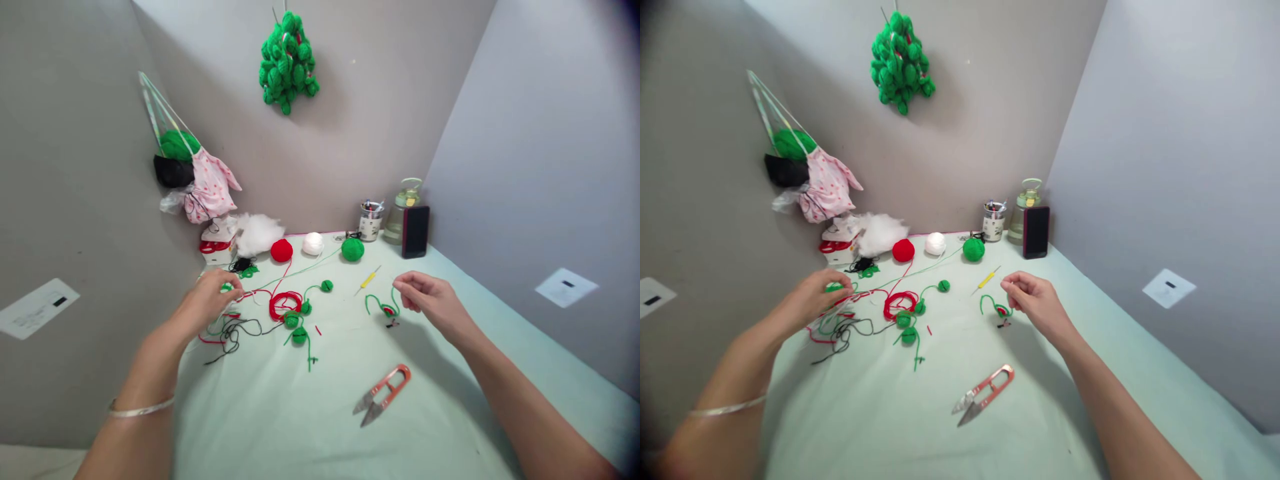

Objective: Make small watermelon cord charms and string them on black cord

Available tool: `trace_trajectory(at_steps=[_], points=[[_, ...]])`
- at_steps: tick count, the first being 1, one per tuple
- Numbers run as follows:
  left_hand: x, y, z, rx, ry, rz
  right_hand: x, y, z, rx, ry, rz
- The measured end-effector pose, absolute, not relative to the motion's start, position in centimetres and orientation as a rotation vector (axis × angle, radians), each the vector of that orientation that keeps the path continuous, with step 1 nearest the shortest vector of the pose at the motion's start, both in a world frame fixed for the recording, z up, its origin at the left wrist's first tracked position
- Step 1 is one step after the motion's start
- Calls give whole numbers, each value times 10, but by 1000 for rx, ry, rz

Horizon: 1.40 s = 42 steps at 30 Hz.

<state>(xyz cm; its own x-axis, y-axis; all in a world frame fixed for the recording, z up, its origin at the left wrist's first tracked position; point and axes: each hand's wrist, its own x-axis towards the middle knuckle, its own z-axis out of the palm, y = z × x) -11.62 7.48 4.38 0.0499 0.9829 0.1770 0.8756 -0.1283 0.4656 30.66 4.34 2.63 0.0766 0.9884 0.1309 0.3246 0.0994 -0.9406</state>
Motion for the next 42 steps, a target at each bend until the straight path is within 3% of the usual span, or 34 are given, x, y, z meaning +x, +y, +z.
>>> trace_trajectory(at_steps=[18,26,30,42], points=[[-142,91,-10,2149,1758,631,297,38,31,-1385,-1380,896],[-134,80,35,1843,1643,1000,298,40,29,-1262,-1262,1019],[-108,65,51,1444,1335,1321,288,38,25,-1233,-1242,1041],[5,18,34,1494,1026,991,200,14,43,-999,-1671,969]])
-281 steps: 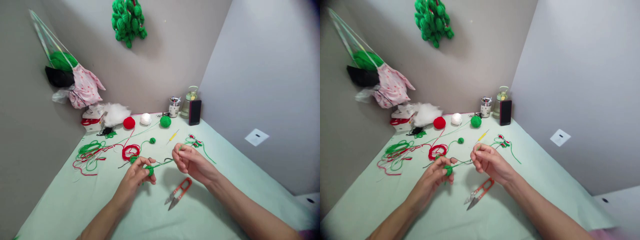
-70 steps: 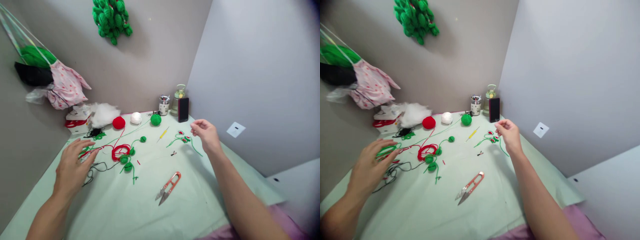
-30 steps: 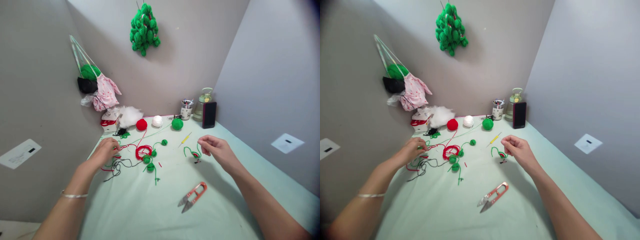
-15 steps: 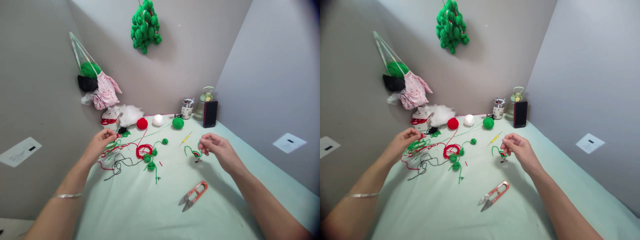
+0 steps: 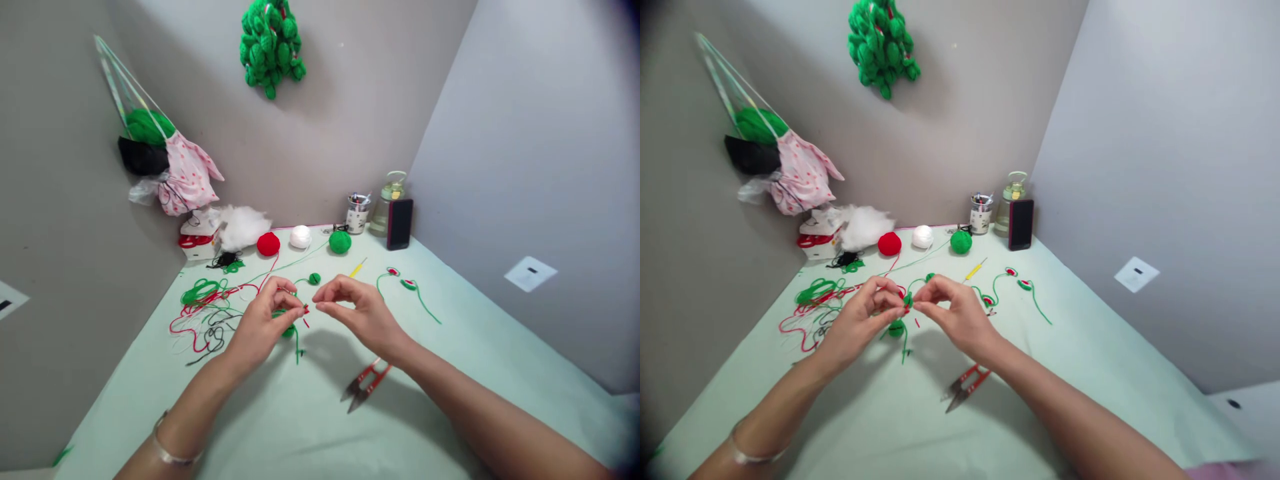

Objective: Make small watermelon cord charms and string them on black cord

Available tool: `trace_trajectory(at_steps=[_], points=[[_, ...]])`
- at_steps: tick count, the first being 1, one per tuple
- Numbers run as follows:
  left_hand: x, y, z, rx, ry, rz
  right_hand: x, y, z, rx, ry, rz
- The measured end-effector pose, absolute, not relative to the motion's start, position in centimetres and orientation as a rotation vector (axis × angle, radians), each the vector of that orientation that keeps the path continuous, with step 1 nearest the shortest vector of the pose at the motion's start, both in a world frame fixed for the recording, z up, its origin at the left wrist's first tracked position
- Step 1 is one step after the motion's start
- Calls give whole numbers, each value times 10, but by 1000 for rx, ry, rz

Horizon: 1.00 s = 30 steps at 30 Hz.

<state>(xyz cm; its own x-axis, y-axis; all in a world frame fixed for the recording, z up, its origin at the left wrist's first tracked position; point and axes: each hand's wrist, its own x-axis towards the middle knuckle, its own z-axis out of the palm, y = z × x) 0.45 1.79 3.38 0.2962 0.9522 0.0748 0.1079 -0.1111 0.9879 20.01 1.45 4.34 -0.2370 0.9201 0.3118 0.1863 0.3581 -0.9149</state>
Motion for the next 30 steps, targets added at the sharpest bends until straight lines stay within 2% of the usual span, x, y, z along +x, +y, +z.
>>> trace_trajectory(at_steps=[7,11,17,22,30], points=[[7,15,24,1574,1020,923,194,17,30,-1050,-1909,790],[9,17,23,1592,1053,919,205,22,34,-1078,-1778,811],[10,33,20,1584,999,841,238,24,51,-936,-1435,1137],[5,50,12,1347,924,830,249,17,43,-768,-1356,1426],[-6,64,-4,1354,1086,977,245,21,32,-758,-1166,1535]])
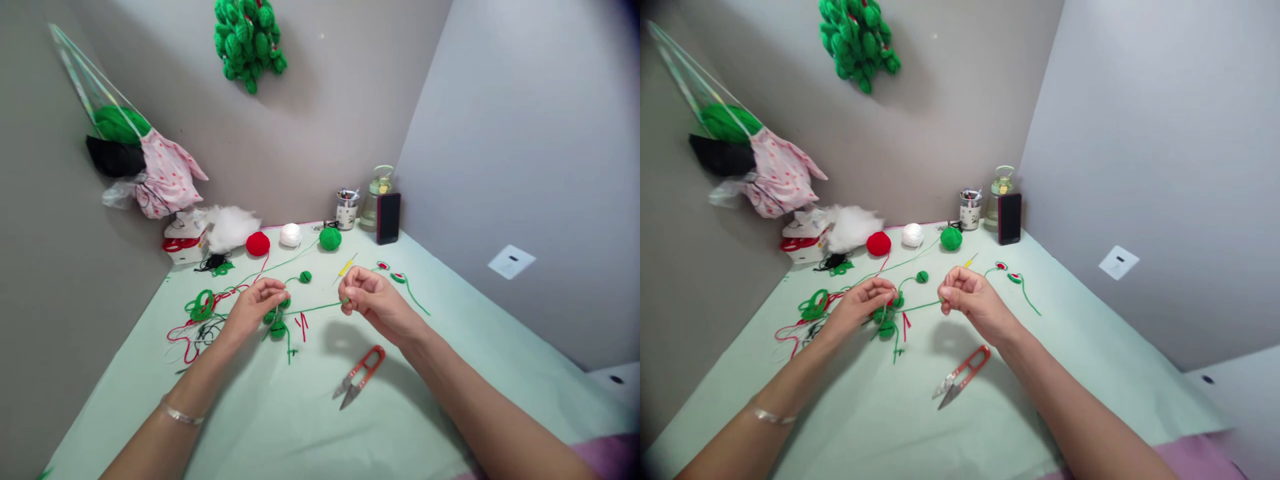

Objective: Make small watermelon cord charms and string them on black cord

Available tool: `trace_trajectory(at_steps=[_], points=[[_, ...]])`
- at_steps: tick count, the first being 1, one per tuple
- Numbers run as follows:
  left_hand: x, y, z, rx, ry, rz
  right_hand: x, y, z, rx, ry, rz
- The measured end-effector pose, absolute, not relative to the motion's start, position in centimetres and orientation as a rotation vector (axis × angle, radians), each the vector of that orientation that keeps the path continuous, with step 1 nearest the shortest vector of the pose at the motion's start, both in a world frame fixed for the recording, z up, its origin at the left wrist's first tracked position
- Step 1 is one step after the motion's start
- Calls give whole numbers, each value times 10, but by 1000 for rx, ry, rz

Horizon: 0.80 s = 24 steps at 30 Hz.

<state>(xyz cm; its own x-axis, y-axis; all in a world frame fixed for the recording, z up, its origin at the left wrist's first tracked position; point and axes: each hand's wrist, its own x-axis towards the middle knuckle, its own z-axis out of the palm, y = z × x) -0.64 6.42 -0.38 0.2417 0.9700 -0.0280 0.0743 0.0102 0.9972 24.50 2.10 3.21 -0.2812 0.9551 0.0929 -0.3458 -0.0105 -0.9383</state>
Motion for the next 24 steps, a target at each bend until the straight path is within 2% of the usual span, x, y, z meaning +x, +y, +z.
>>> trace_trajectory(at_steps=[5,12,14,19,24], points=[[6,44,14,1661,1351,1249,238,21,32,-943,-1178,1369],[38,18,24,1866,923,816,239,19,33,-965,-1226,1247],[38,17,20,1780,890,839,245,22,33,-982,-1172,1216],[32,14,25,1323,938,1185,241,20,29,-1004,-1190,1255],[30,6,36,855,679,1240,220,11,23,-1021,-1299,1367]])
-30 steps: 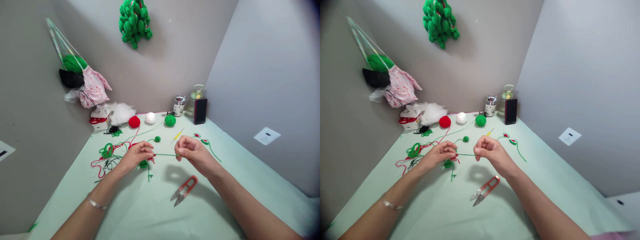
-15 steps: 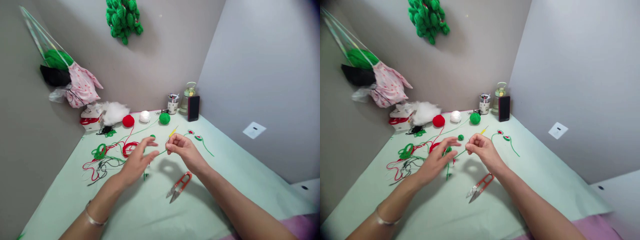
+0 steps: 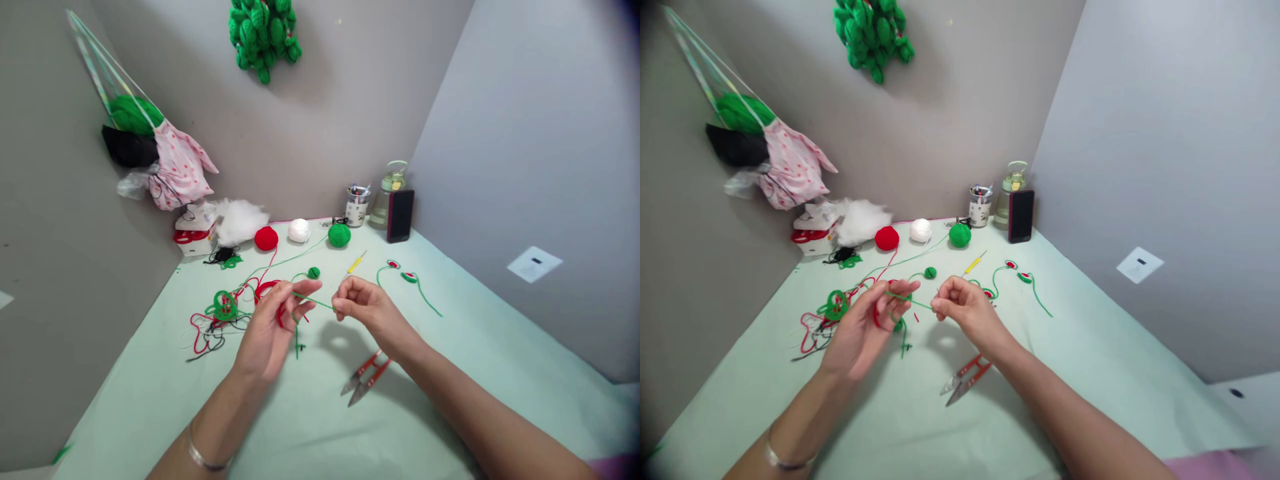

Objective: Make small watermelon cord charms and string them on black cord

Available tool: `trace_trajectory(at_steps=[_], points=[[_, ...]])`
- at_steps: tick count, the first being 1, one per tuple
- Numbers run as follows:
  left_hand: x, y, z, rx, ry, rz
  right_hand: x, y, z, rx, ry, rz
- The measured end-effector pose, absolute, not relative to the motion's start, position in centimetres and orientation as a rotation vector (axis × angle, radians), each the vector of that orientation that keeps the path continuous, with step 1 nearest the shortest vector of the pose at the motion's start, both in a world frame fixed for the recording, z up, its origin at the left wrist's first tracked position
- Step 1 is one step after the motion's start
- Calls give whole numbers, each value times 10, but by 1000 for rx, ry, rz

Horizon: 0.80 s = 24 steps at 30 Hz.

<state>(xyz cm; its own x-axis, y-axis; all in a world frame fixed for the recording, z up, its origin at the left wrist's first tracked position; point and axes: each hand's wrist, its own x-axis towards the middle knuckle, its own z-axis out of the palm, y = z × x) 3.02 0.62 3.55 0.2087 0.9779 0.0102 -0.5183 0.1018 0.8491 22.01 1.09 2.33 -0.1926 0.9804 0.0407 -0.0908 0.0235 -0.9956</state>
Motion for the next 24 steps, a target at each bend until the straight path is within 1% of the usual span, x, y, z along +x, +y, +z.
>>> trace_trajectory(at_steps=[2,4,7,10,12,15,19,21,24], points=[[29,3,35,822,618,1230,218,11,22,-1006,-1278,1390],[27,0,32,940,637,1190,219,12,21,-996,-1238,1409],[25,-4,22,1353,781,1130,222,13,22,-982,-1176,1435],[26,-6,10,1848,959,1096,223,11,26,-966,-1138,1391],[28,-4,5,1942,1038,1095,222,9,28,-961,-1156,1317],[34,-2,2,1597,1053,1126,218,2,29,-972,-1285,1188],[45,-3,8,995,833,1083,208,-6,23,-990,-1575,977],[48,-6,10,802,768,1072,205,-8,19,-986,-1673,940],[48,-9,9,636,811,1152,205,-6,17,-1004,-1672,951]])
